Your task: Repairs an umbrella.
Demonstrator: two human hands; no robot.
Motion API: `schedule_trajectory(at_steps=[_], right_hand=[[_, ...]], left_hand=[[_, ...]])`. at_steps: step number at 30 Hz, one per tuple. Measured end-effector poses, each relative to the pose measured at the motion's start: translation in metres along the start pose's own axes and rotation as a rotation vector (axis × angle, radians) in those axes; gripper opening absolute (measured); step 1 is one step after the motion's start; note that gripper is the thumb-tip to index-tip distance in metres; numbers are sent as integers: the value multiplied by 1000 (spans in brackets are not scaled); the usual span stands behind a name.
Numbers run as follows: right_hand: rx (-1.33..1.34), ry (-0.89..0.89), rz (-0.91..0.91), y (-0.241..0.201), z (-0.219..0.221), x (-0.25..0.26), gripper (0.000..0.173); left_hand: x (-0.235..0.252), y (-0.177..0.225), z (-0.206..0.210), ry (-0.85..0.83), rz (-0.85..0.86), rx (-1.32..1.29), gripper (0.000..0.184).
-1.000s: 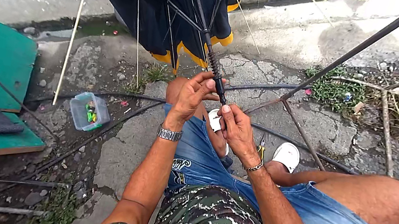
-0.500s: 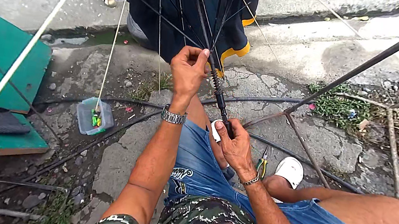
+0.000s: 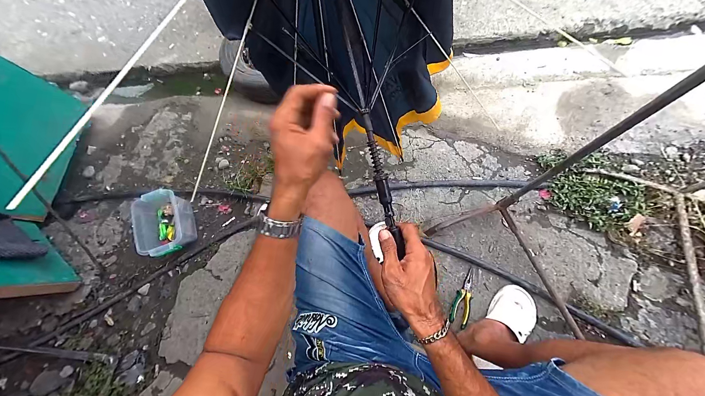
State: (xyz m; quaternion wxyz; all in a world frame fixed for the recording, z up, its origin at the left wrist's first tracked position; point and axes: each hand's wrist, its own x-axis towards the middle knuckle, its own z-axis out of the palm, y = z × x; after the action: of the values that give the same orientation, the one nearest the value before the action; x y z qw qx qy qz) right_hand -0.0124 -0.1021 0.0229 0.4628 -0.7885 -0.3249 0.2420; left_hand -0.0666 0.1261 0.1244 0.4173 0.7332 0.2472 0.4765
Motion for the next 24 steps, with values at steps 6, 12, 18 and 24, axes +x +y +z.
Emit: schedule_trajectory(at_steps=[6, 12, 18, 24], right_hand=[[-150, -21, 35, -7, 4, -6, 39], [-250, -71, 73, -7, 4, -8, 39], [-309, -88, 44, -3, 5, -6, 40], [-314, -149, 82, 2, 1, -2, 42]], left_hand=[[15, -12, 36, -192, -205, 726, 44], [15, -18, 35, -219, -348, 843, 25], [24, -31, 10, -219, -568, 135, 26], [51, -47, -17, 21, -218, -363, 52]])
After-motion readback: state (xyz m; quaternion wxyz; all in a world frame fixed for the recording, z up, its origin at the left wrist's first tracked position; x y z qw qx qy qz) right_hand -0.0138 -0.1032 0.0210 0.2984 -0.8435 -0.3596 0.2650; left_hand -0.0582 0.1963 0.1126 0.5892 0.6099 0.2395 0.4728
